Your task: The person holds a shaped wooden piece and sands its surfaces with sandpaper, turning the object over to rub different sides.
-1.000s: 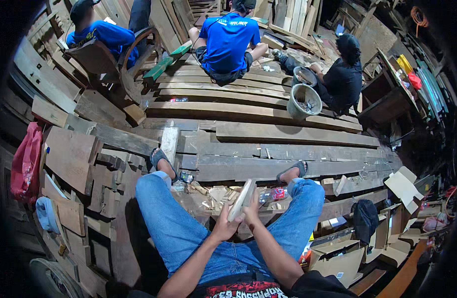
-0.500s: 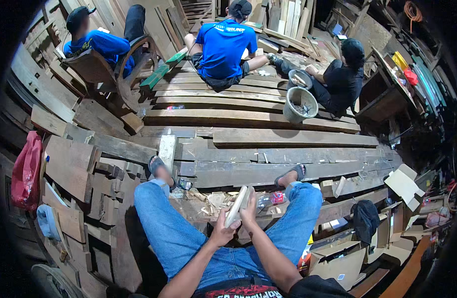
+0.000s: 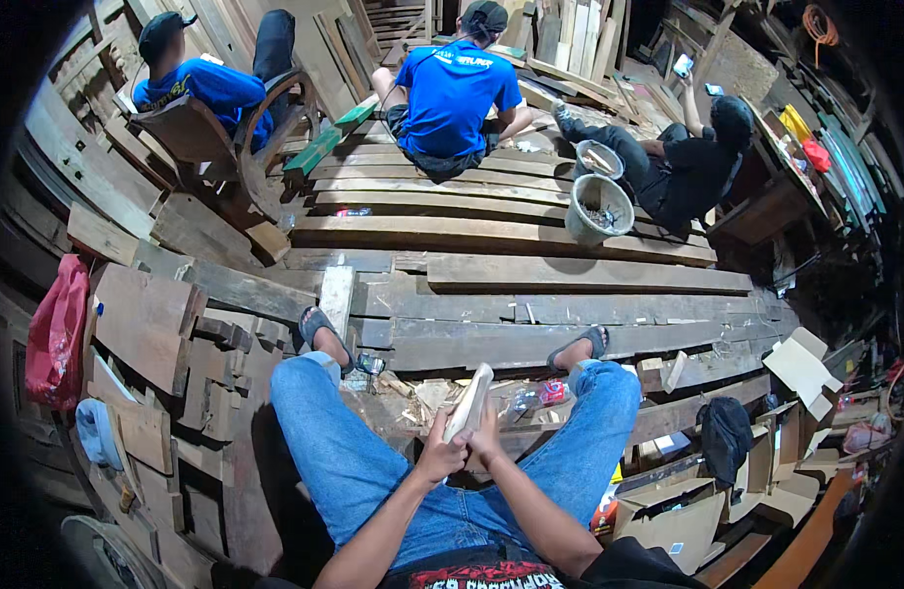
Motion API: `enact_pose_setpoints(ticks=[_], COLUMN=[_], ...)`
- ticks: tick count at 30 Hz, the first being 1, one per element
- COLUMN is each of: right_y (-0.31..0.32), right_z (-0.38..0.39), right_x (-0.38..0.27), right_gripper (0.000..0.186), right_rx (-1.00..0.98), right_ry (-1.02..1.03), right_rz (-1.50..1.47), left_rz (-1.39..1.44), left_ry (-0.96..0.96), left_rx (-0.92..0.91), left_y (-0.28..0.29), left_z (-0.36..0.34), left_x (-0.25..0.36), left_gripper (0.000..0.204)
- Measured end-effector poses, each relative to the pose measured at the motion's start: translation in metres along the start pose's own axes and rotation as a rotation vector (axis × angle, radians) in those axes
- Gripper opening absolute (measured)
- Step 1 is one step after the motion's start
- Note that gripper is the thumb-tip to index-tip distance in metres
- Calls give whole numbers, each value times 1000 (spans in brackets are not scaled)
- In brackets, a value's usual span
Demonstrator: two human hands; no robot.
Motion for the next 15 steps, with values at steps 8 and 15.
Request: enact_pose_setpoints(ticks=[8, 15], right_y=[0, 9], right_z=[-1, 14], right_x=[16, -3], right_gripper=[67, 82], right_rx=[154, 80], right_ry=[46, 14], right_rz=[-126, -201], left_rz=[26, 224], left_ry=[56, 198], left_rx=[-49, -60], left_y=[-9, -6], left_z=[-5, 5], left_x=[-4, -4], left_gripper=[67, 61])
Point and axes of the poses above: each hand's wrist, its own z-axis away from the middle knuckle, its own y-axis out of the back of the hand, x = y × z, the point moved 5 cm from there along -z, towards the middle knuckle, and after that the axes turned 15 degrees about z, right-handed, at the moved point
